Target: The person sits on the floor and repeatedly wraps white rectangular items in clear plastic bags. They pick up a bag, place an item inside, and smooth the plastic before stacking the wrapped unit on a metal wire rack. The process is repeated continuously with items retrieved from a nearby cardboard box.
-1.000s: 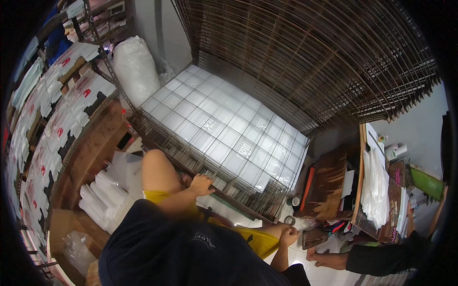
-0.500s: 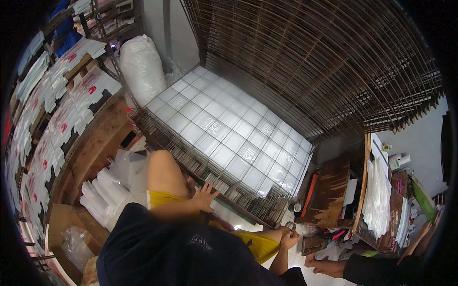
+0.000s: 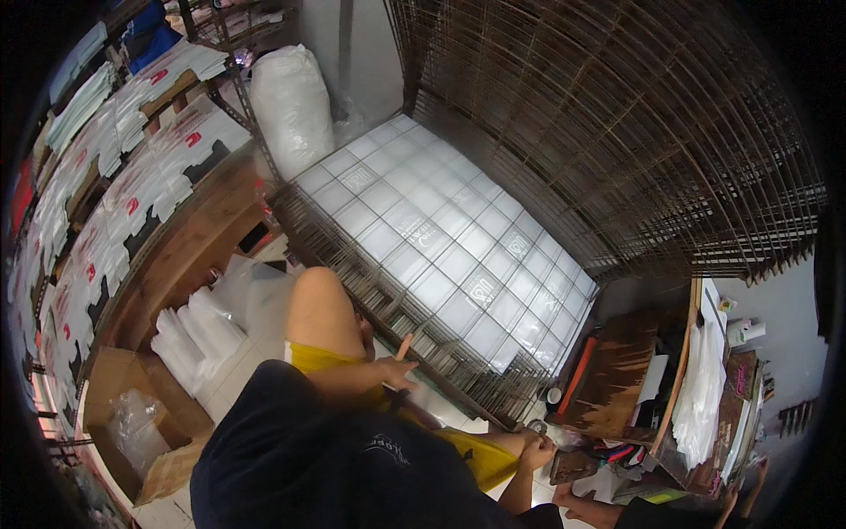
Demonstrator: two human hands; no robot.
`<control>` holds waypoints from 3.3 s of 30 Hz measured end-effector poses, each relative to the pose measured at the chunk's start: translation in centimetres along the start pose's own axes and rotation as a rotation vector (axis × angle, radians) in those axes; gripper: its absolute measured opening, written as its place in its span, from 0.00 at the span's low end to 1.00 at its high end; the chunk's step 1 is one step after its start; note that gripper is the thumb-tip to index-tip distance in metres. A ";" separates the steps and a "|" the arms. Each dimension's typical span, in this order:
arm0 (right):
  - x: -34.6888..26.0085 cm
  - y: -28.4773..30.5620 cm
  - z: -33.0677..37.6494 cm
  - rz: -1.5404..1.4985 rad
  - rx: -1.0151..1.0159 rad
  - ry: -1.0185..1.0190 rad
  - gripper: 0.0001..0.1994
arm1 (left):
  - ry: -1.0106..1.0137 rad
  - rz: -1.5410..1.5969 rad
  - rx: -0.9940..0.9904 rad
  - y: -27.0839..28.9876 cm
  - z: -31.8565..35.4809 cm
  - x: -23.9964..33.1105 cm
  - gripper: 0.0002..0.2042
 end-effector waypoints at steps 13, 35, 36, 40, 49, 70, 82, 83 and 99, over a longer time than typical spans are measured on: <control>0.7 -0.2 0.1 0.082 0.016 0.033 0.12 | -0.077 -0.043 -0.041 -1.0 -2.2 -1.2 0.50; -0.1 1.1 -0.9 0.133 0.068 -0.159 0.10 | -0.133 -0.017 -0.011 0.2 -0.1 1.7 0.45; -0.1 1.0 -0.8 0.122 0.063 -0.162 0.10 | -0.121 0.005 -0.009 0.0 -0.1 1.5 0.44; 0.4 0.6 -0.5 0.112 0.054 -0.175 0.11 | -0.095 -0.035 -0.025 0.1 -0.5 0.7 0.44; -0.4 1.3 -0.6 0.116 0.080 -0.165 0.10 | 0.002 0.015 -0.126 1.6 2.6 4.0 0.47; 0.0 0.5 -0.6 0.059 0.092 -0.164 0.10 | -0.171 -0.121 0.095 -0.2 -0.4 0.1 0.45; 3.1 -2.3 -0.3 0.076 -0.026 -0.106 0.19 | -0.125 -0.102 0.037 -0.8 -0.9 -1.0 0.47; 5.5 -3.7 -0.4 0.034 -0.108 -0.140 0.22 | -0.086 -0.089 0.020 0.1 0.8 0.1 0.46; -28.1 0.2 12.5 -0.583 -0.474 1.197 0.25 | -0.351 -0.202 0.639 4.4 9.7 0.3 0.30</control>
Point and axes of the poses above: each hand's wrist, its own z-axis away from the middle knuckle, its own y-axis out of the back of the hand, x = y × z, the point moved 5 cm from there along -z, towards the middle knuckle, and after that the axes turned 8 degrees about x, right-handed, at the moved point
